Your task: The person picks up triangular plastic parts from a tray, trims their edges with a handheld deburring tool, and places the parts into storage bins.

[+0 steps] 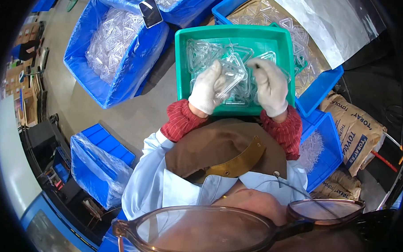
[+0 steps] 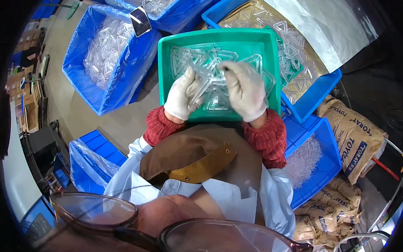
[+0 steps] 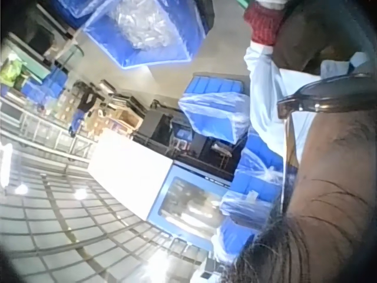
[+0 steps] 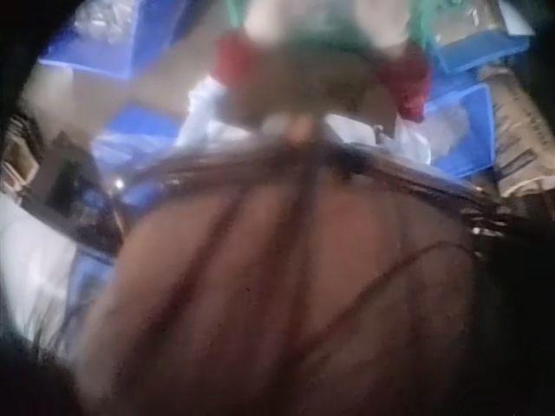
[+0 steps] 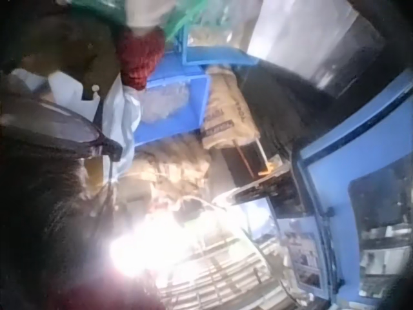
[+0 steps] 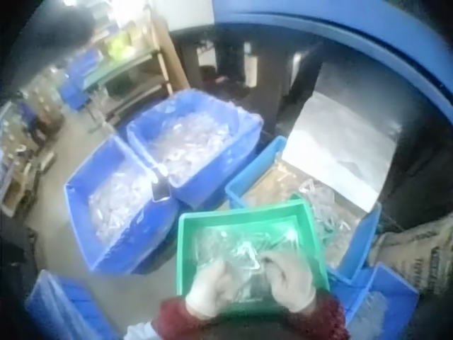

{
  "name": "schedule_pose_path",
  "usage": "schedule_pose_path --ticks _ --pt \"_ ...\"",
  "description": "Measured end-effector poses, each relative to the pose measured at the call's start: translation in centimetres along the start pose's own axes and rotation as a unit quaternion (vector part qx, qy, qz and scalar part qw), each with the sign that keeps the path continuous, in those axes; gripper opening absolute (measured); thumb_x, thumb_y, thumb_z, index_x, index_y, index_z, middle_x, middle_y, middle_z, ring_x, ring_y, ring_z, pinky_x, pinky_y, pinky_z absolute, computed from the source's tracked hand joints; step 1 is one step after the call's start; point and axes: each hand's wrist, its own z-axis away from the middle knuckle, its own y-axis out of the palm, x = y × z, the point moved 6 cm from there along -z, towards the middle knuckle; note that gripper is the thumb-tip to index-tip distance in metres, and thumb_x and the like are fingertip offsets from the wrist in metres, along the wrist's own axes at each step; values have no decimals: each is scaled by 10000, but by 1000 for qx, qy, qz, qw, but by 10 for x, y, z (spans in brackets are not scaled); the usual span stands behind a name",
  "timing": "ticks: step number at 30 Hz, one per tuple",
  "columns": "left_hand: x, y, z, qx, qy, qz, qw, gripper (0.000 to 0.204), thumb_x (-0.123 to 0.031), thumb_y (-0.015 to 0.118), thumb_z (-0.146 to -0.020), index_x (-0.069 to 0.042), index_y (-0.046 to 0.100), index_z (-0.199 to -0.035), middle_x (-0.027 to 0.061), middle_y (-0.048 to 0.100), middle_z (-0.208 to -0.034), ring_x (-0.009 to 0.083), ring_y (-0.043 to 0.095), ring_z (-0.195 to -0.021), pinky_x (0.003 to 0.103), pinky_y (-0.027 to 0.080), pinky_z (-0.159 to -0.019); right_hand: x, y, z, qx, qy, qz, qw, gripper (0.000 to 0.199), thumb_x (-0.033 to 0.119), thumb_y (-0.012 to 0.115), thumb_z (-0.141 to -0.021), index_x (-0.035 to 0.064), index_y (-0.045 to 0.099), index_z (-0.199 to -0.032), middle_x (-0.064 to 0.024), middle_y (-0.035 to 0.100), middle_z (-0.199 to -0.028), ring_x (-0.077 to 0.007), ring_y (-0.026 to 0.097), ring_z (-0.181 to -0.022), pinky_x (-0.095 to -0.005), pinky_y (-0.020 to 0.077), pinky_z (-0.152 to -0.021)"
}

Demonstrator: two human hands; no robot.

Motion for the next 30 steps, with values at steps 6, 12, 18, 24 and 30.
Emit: schedule_pose_path --ticks 6,12,18,24,30 --pt "-2 -1 -6 6 2 26 1000 349 -451 450 -913 -139 460 -759 -67 345 -507 87 357 -378 190 293 -340 5 15 6 19 -81 0 997 145 153 583 -823 56 599 -930 -116 574 -760 -313 560 -672 -378 454 -597" --pt "5 -4 -7 43 -20 59 997 322 -409 477 -917 -118 477 -780 -50 348 -548 87 347 -437 224 325 -405 9 17 5 4 -109 -3 994 132 132 602 -807 65 601 -920 -113 571 -753 -311 564 -676 -376 454 -596" --pt "8 14 21 217 97 -162 958 273 -326 456 -935 -58 497 -909 28 507 -701 151 504 -539 263 423 -484 -51 15 1 -21 174 -22 984 184 197 554 -866 70 615 -984 -134 624 -820 -303 598 -754 -332 473 -651" --pt "0 2 20 143 65 -191 969 310 -307 396 -961 -16 501 -940 49 556 -736 117 532 -577 244 442 -520 -80 46 -27 237 164 269 919 457 431 562 -813 60 597 -1077 -169 635 -963 -331 602 -908 -384 470 -796" --pt "-20 -21 26 69 95 -312 943 267 -249 465 -944 1 544 -893 45 583 -725 83 528 -573 225 453 -543 -113 79 -23 411 219 251 849 387 381 643 -752 20 666 -888 -191 633 -926 -316 622 -850 -377 490 -740"
